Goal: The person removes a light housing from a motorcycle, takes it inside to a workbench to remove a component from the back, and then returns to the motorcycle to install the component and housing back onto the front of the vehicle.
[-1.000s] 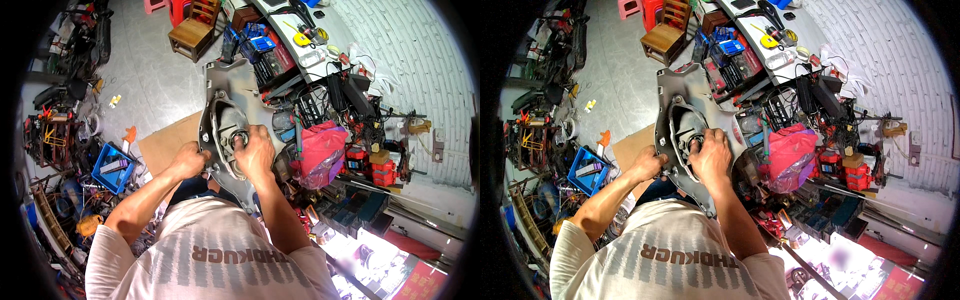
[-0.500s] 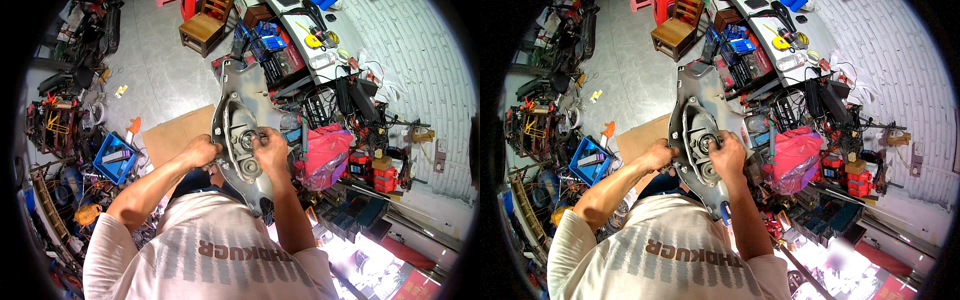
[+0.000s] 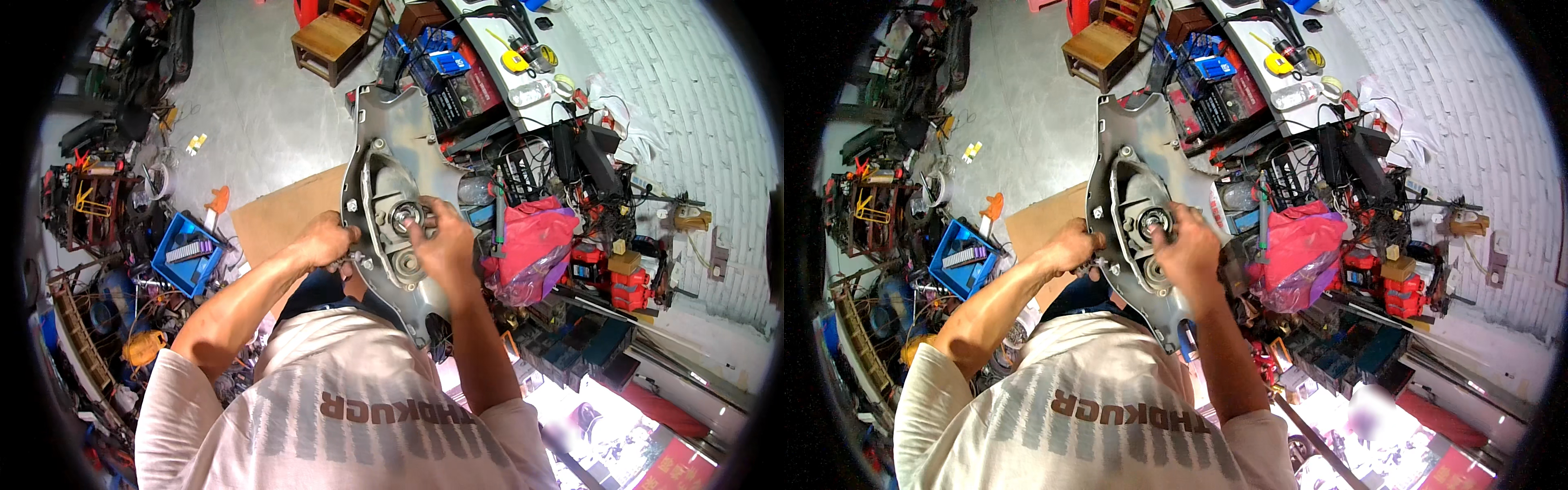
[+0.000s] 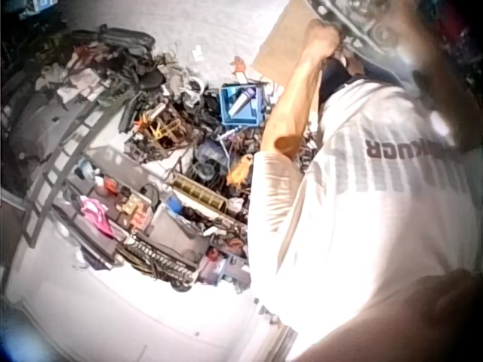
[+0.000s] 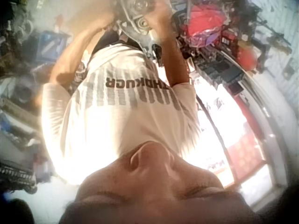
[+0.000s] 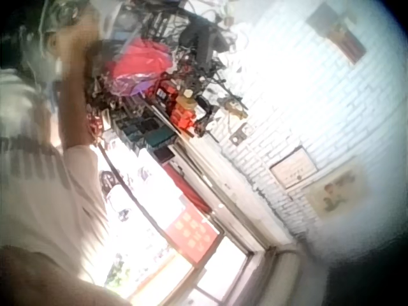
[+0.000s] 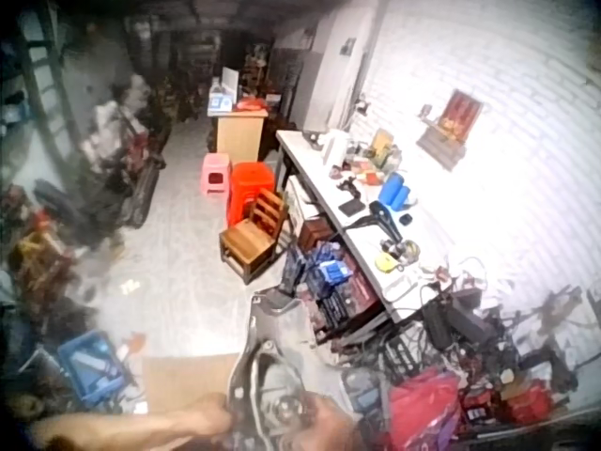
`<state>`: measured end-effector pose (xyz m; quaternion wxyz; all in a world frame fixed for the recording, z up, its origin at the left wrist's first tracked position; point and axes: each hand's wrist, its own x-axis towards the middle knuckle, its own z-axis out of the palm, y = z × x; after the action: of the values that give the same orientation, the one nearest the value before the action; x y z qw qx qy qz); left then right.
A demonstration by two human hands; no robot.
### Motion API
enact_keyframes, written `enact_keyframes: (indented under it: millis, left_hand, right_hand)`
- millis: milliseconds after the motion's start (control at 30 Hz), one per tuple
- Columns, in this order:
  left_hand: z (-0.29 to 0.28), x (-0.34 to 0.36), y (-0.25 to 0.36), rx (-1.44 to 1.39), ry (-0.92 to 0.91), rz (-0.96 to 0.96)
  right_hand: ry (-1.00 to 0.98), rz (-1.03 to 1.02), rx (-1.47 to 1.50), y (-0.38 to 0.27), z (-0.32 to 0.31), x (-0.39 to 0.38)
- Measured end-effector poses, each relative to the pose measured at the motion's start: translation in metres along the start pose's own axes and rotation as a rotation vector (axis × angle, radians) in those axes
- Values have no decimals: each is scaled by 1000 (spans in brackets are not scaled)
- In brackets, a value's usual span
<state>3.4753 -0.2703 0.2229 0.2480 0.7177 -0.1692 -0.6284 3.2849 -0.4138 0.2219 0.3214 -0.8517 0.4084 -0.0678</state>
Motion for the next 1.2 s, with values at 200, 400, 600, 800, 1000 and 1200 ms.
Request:
enact_keyframes:
  millis: [200,400,600,800,1000,1200]
  left_hand:
    - [-6,2,8,28,-42,-22]
    - [-3,2,13,90,-4,-53]
    - [-6,10,8,183,-44,-50]
    - [-8,3,17,220,-30,-48]
    - [-5,8,11,248,17,44]
    - [-2,8,21,330,29,38]
  right_hand:
    - [-184,19,36,7,-23,31]
    - [-284,-129,-293,-16,-23,32]
    - [-283,-107,-300,-18,-15,29]
    - [-194,-32,-238,-16,-6,27]
    - [-108,116,-90,3,12,33]
    - [-189,291,133,33,32,42]
